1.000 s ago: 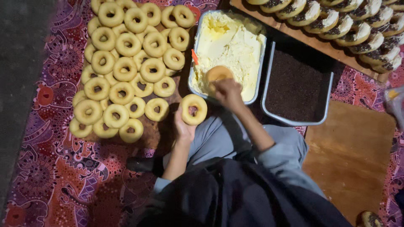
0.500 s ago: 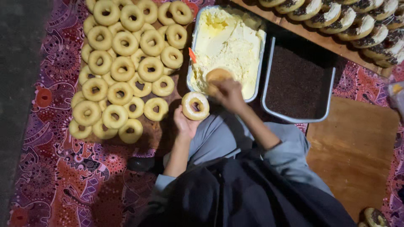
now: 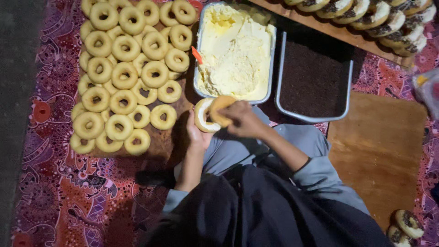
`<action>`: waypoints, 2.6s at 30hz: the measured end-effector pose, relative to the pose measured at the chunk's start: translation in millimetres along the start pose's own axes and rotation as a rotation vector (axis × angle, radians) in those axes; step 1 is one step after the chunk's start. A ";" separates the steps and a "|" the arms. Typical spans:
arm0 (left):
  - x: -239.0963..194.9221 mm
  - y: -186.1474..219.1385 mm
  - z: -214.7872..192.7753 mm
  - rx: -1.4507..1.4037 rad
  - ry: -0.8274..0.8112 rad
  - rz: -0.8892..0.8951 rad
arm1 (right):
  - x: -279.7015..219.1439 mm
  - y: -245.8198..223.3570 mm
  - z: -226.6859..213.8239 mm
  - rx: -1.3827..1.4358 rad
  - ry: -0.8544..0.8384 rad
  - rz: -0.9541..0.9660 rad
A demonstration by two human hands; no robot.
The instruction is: The person dips plain donuts into a tray of white cream and then into a tray of dark sprinkles, placing the finished donuts on a wooden board. The person repeats this process for multiple donuts.
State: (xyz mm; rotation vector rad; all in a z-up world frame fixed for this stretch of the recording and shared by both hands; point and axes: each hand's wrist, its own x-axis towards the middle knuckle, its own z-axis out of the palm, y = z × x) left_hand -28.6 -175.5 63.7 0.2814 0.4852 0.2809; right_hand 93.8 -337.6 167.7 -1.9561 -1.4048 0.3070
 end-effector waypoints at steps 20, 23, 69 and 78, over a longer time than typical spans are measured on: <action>-29.3 -50.2 57.9 0.235 -0.186 0.024 | -62.0 -22.9 -52.0 -0.019 0.299 0.303; -25.3 -58.4 58.4 0.212 -0.076 -0.184 | -67.6 -32.2 -59.2 0.032 0.460 0.201; -33.5 -264.5 140.8 0.300 -0.098 -0.652 | -788.8 176.7 -161.0 0.059 1.867 1.489; -15.7 -254.3 124.7 0.565 -0.071 -0.619 | -582.3 152.6 -140.8 0.552 1.351 1.295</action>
